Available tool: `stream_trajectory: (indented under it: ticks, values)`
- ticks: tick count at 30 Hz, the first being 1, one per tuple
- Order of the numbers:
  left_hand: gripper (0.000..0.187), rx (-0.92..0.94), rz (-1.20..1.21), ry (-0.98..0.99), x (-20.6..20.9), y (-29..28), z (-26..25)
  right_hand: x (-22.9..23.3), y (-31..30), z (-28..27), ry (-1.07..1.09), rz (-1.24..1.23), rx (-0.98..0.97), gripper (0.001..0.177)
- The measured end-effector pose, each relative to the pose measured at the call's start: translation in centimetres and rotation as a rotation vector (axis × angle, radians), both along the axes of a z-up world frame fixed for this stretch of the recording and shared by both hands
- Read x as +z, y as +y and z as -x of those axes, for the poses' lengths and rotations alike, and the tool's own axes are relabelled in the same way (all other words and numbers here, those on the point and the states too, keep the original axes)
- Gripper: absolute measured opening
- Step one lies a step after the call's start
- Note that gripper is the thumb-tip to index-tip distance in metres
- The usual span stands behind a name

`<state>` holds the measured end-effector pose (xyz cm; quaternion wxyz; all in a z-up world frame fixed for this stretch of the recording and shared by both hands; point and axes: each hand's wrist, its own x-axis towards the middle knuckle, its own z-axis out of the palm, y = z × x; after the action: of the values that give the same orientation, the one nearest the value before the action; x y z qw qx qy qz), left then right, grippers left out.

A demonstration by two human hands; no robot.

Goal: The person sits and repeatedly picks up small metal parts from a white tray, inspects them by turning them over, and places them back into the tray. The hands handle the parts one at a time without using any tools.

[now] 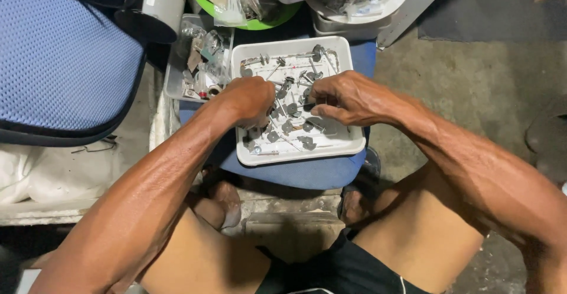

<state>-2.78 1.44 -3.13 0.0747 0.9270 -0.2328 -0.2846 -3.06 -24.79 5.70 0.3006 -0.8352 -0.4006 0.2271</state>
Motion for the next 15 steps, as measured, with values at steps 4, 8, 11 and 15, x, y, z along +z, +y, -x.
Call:
stream_trajectory:
  ticks: [4,8,11,15]
  values:
    - [0.021,-0.026,0.049,0.052,1.2,0.5,-0.6,1.1,0.3,0.3,0.01,0.001,0.016,0.012]
    - [0.012,0.052,0.762,0.055,7.3,0.0,0.8,3.0,1.2,1.0,0.175,-0.216,-0.133,0.02]
    - [0.011,0.085,0.934,0.039,10.3,-0.7,1.8,2.9,1.5,1.1,0.36,-0.373,-0.223,0.023]
    - [0.01,0.091,1.045,-0.028,9.8,-1.1,1.7,0.6,0.8,0.2,0.571,-0.546,-0.337,0.023]
